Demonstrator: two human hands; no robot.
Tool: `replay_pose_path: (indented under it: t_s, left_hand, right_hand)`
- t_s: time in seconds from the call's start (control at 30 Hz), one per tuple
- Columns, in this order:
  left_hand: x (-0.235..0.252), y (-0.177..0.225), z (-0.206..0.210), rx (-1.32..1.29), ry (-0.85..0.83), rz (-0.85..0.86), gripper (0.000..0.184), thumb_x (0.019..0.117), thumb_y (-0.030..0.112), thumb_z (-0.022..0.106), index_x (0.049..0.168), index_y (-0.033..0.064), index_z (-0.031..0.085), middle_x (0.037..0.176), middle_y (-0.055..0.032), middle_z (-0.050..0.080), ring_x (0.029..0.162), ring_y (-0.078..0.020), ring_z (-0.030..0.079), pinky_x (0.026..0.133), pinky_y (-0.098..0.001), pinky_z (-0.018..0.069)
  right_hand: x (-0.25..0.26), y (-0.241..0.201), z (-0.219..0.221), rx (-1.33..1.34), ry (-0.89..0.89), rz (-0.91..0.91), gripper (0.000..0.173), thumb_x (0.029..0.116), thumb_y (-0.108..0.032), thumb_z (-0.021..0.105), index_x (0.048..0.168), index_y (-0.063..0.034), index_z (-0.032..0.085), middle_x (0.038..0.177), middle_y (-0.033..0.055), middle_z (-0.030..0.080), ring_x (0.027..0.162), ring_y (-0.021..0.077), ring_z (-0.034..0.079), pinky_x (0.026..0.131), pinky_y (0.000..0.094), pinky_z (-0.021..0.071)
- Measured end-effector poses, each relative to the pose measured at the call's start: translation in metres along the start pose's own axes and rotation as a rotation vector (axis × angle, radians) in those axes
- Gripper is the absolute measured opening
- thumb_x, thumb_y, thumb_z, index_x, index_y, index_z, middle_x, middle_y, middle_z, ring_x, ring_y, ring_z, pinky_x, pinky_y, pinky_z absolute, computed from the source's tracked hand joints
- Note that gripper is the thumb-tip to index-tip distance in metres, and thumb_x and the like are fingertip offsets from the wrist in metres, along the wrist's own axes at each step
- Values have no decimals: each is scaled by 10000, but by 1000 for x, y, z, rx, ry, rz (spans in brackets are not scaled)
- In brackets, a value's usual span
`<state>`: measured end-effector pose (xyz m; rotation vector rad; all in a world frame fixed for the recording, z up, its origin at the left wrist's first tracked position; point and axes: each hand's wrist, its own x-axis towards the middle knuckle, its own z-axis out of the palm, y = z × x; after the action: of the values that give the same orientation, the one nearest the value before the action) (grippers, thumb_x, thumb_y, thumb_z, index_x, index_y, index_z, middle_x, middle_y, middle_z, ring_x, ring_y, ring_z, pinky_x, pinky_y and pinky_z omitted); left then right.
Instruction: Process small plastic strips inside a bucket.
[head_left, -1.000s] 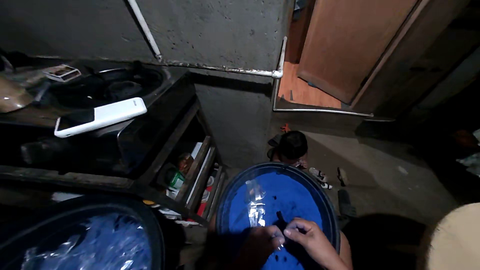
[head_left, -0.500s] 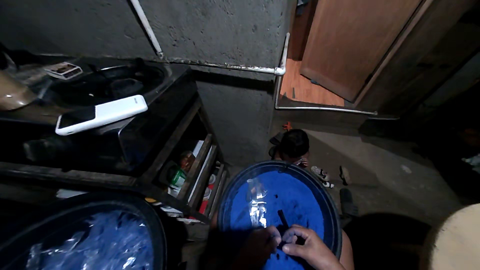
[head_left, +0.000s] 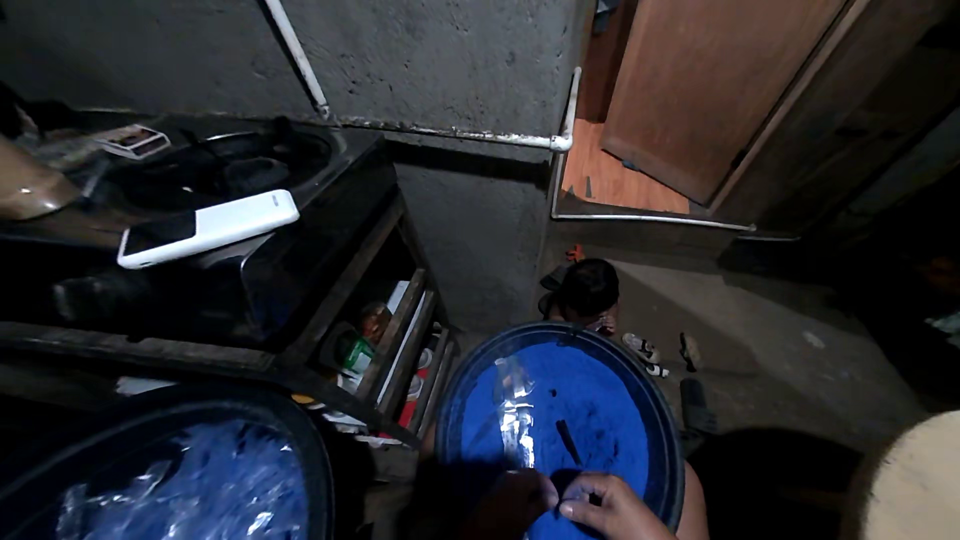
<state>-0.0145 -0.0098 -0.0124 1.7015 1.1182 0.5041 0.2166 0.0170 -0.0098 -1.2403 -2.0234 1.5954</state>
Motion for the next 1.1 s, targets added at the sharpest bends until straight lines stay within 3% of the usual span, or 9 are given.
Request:
replay_pose_path:
  t_s: [0.1,0.2,0.3,0.43,0.6,0.73,0.93,1.03,1.1]
  left_hand:
    - [3,-12,6,21,68,87,272,1018,172,585,1038,-60,725,1069,-223,693,1063,-343,658,994,-486,498]
    - [7,-14,0,-59,-51,-17,290,1034,173,579,1116,-72,710,1181,-255,664,1158,-382,618,1070,-503,446]
    - [9,-24,5,-76,2,21,262,998,191,625,1061,-39,733,1097,-211,687,1067,-328,649,989,-484,494]
    - [2,-12,2,-83,38,14,236,965,166,667,1007,-58,731,1051,-210,687,1043,-314,646,969,-472,496]
    - [1,-19,4,-119,36,-36,262,958,208,685,1001,-47,729,1058,-204,686,1038,-292,645,962,-453,499]
    - [-2,-10,0,-93,-29,-103,320,1024,225,595,1083,-73,697,1112,-234,670,1072,-319,638,994,-468,486]
    - [-3,-12,4,-134,59,-20,260,982,180,646,1044,-63,713,1077,-210,682,1039,-292,649,970,-457,504]
    - [-2,-11,2,-177,59,-93,261,968,189,673,1065,-51,703,1070,-188,680,1003,-247,651,932,-422,522]
    - [-1,-12,2,-214,68,-129,255,964,192,681,1076,-37,697,1043,-154,683,968,-198,650,906,-377,531]
  right_hand:
    - [0,-2,1,-33,10,4,216,989,-176,655,1037,9,756,1030,138,721,957,183,676,906,366,541]
    - [0,-7,4,-9,67,-5,203,982,-158,649,978,14,756,950,113,712,883,143,657,843,323,535]
    - [1,-3,7,2,77,-10,286,999,-228,637,875,18,715,809,78,663,756,106,606,740,303,512]
    - [2,-2,6,-11,33,-81,178,964,-124,664,985,33,745,977,139,711,904,165,665,860,333,545]
    - [5,-5,9,-13,49,-7,274,987,-216,652,892,32,718,864,107,676,804,137,620,776,324,516]
    - [8,-11,3,-4,21,-26,171,973,-119,646,1047,4,740,1020,115,690,895,141,638,847,308,532]
    - [14,-14,-2,-21,86,6,210,983,-205,657,1039,-20,738,1030,103,693,924,149,645,869,335,533]
    - [19,-30,-5,218,264,-52,364,1052,-264,522,1276,-12,657,1185,82,698,1073,126,662,969,327,542]
    - [26,-54,-9,508,333,-110,452,1094,-281,382,1383,20,555,1241,88,687,1118,149,660,961,329,548]
